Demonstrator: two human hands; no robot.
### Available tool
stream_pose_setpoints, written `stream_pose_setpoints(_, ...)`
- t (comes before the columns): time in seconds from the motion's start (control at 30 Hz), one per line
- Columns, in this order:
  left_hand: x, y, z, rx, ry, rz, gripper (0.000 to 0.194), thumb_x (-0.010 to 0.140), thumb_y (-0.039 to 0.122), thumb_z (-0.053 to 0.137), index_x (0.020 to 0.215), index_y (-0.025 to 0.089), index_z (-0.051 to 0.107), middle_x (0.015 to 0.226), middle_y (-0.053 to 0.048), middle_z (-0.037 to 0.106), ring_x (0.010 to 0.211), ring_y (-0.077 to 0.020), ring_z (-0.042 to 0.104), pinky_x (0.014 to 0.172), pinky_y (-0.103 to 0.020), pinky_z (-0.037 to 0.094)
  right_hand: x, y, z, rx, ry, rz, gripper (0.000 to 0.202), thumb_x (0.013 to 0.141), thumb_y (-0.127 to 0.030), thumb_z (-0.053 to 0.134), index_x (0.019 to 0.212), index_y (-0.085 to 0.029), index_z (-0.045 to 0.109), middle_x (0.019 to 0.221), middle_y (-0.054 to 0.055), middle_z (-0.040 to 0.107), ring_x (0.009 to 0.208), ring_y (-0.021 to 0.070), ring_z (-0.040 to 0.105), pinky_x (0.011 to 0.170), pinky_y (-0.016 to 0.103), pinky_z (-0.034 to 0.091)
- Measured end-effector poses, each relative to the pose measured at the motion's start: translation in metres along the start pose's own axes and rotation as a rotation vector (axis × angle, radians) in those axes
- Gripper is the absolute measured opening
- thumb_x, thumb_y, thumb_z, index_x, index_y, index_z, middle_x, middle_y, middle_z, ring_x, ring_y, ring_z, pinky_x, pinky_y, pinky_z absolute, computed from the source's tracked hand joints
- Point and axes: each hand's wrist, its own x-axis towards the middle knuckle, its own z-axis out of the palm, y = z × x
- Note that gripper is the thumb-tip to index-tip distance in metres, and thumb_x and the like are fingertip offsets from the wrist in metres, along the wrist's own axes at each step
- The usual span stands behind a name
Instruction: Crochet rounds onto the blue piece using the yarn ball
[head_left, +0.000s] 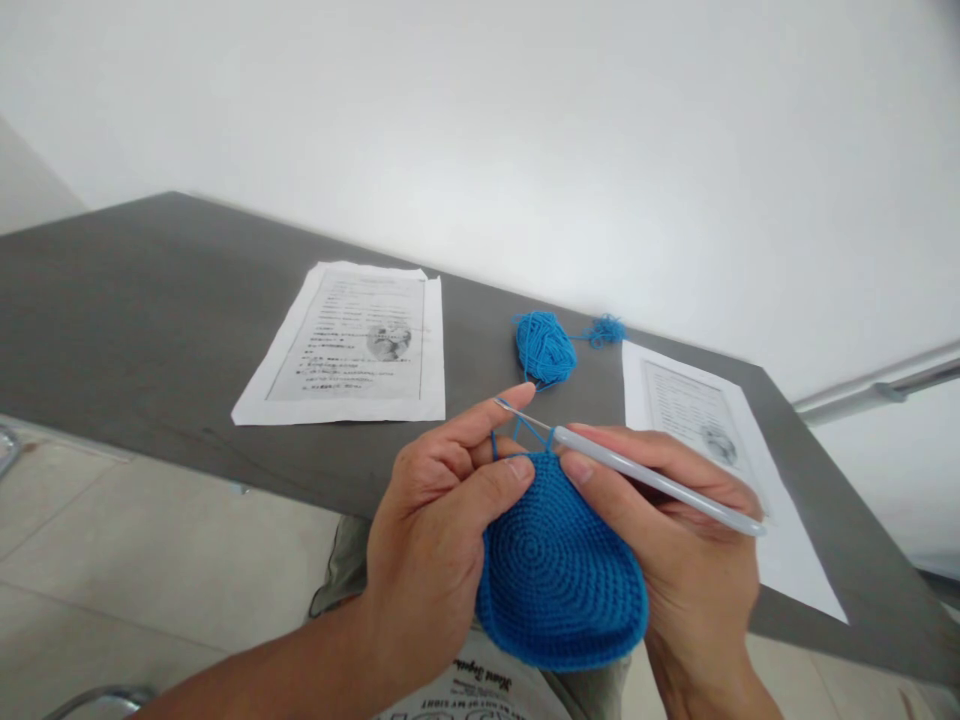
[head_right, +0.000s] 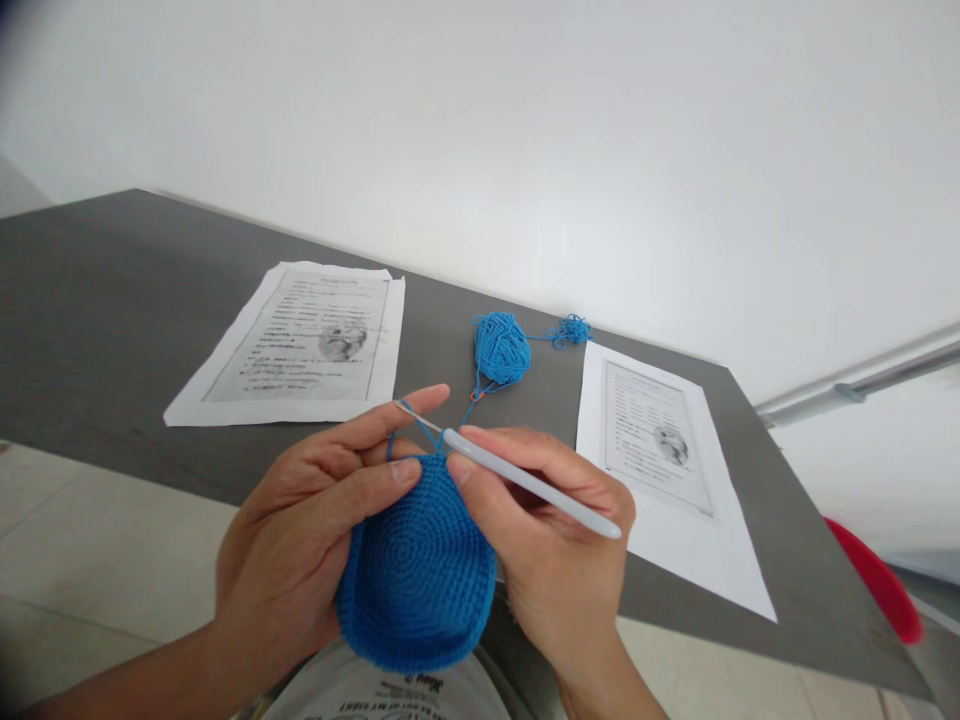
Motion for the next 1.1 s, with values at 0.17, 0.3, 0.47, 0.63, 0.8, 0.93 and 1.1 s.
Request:
stream_pose_setpoints(0.17,0.0,0.003,-0.001,0.056,0.033,-0.004,0.045,0.076,0.02,0.088,0.121,0.021,0.088,0.065,0.0,0.063,0.053,-0.0076,0.048,0.049,-0.016,0.04,0.002,-0.003,0.001,-0.017,-0.014,0.017,0.022,0.074,-0.016,0.09,0.083,-0.036,0.09,0.081,-0.002,0.087,0.064,0.0142,0.081,0.055,0.015,0.063)
stream_pose_setpoints(0.3,-0.003,0.004,0.0,0.227,0.039,0.032,0.053,0.081,0.024,0.084,0.134,0.017,0.082,0.067,0.001,0.062,0.056,-0.0079,0.045,0.05,-0.017,0.038,0.004,-0.002,-0.001,0.007,-0.041,0.015,0.022,0.074,-0.015,0.089,0.083,-0.035,0.089,0.08,-0.002,0.086,0.065,0.0144,0.08,0.056,0.016,0.063)
stream_pose_setpoints(0.47,-0.008,0.003,0.002,0.484,0.009,0.123,0.059,0.092,0.024,0.076,0.15,0.018,0.071,0.07,0.003,0.063,0.059,-0.0088,0.046,0.055,-0.018,0.041,0.005,-0.002,-0.003,0.069,-0.093,0.038,0.018,0.074,-0.019,0.089,0.085,-0.034,0.09,0.076,-0.001,0.084,0.061,0.0128,0.074,0.052,0.017,0.059)
stream_pose_setpoints(0.63,-0.01,0.007,0.006,0.548,0.009,0.126,0.071,0.081,0.015,0.081,0.151,0.02,0.07,0.068,0.006,0.064,0.061,-0.0107,0.053,0.059,-0.019,0.047,0.002,-0.003,-0.006,0.142,-0.08,0.071,0.007,0.077,-0.033,0.094,0.083,-0.032,0.09,0.071,0.001,0.079,0.057,0.0112,0.066,0.049,0.018,0.053)
stream_pose_setpoints(0.8,-0.01,0.011,0.01,0.539,0.031,0.104,0.074,0.078,0.015,0.082,0.151,0.02,0.07,0.067,0.005,0.067,0.062,-0.0137,0.063,0.062,-0.022,0.053,0.004,-0.002,-0.008,0.28,-0.142,0.114,0.015,0.077,-0.039,0.098,0.085,-0.029,0.09,0.053,-0.002,0.069,0.04,0.008,0.055,0.036,0.015,0.047)
stream_pose_setpoints(0.93,-0.011,0.011,0.011,0.53,0.033,0.098,0.076,0.076,0.012,0.082,0.151,0.019,0.069,0.07,0.004,0.072,0.064,-0.0126,0.063,0.061,-0.02,0.052,0.004,0.001,-0.012,0.411,-0.18,0.119,0.016,0.085,-0.04,0.093,0.092,-0.025,0.09,0.059,-0.001,0.073,0.036,0.0058,0.051,0.031,0.013,0.045)
stream_pose_setpoints(1.1,-0.015,0.009,0.01,0.575,0.006,0.121,0.076,0.078,0.013,0.08,0.153,0.02,0.068,0.072,0.003,0.073,0.065,-0.0136,0.064,0.063,-0.021,0.053,0.002,0.003,-0.017,0.437,-0.215,0.145,0.014,0.092,-0.038,0.087,0.092,-0.024,0.089,0.066,0.0,0.074,0.039,0.0066,0.055,0.032,0.013,0.047)
